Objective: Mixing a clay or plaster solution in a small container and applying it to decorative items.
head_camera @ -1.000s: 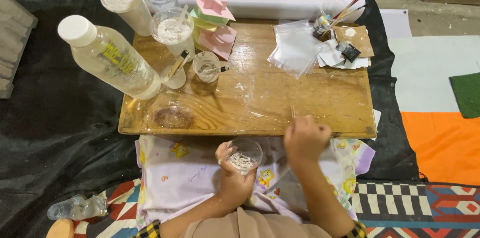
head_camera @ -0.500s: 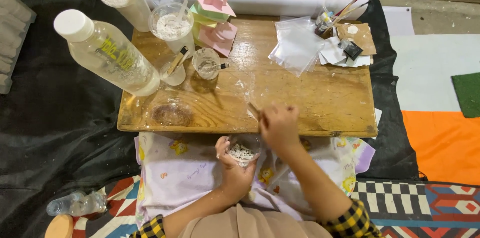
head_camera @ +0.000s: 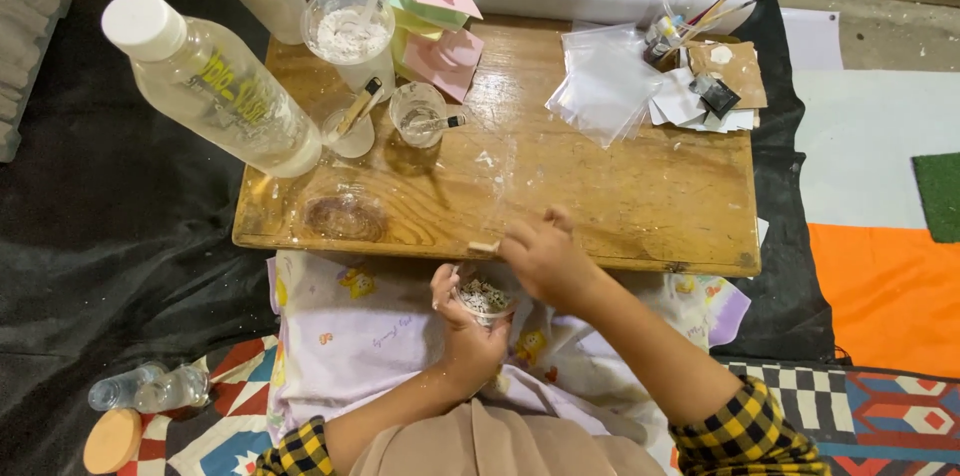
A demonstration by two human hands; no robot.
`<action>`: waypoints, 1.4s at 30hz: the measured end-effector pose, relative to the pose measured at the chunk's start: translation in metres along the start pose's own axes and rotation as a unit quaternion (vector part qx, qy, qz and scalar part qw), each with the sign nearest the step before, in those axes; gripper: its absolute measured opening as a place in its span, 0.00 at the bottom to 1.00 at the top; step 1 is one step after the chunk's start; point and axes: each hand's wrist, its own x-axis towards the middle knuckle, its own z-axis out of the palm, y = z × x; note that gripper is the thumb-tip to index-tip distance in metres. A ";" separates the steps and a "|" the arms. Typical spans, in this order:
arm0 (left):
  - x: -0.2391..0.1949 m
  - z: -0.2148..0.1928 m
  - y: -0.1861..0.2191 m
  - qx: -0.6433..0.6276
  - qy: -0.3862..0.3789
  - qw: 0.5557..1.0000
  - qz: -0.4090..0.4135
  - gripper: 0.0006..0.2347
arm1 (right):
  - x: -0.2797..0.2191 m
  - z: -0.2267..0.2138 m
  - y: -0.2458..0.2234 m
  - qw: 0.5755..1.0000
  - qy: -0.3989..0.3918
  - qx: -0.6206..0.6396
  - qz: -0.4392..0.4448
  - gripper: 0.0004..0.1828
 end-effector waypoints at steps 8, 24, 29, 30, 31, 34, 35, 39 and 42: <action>0.003 0.001 0.002 -0.031 0.013 0.999 0.017 0.34 | -0.006 -0.013 0.032 0.991 0.086 -0.058 0.087 0.08; 0.007 -0.004 0.006 -0.031 0.006 0.999 0.014 0.35 | 0.029 -0.014 0.057 0.970 0.175 -0.102 0.136 0.12; 0.004 -0.003 -0.001 -0.023 0.019 1.000 0.011 0.38 | 0.024 0.003 0.007 0.982 0.051 -0.028 0.177 0.11; 0.004 -0.003 -0.004 -0.014 0.021 0.999 0.019 0.38 | 0.019 0.004 -0.008 0.987 0.045 0.011 0.155 0.11; 0.004 -0.004 -0.004 -0.014 0.019 0.999 0.021 0.38 | 0.012 0.009 -0.015 0.987 0.048 0.010 0.156 0.11; 0.005 -0.005 -0.001 -0.015 0.027 0.999 0.023 0.40 | -0.007 0.012 -0.029 0.987 0.130 -0.093 0.034 0.11; 0.004 -0.006 0.000 -0.017 0.021 1.000 0.005 0.40 | -0.011 0.009 -0.029 0.990 0.120 -0.064 0.038 0.14; 0.006 -0.006 0.001 -0.023 0.018 0.999 0.019 0.38 | -0.009 -0.018 -0.013 0.972 0.175 -0.091 0.125 0.09; 0.004 -0.006 -0.002 -0.028 0.007 0.999 0.036 0.37 | -0.018 0.007 -0.020 0.972 0.181 -0.087 0.122 0.10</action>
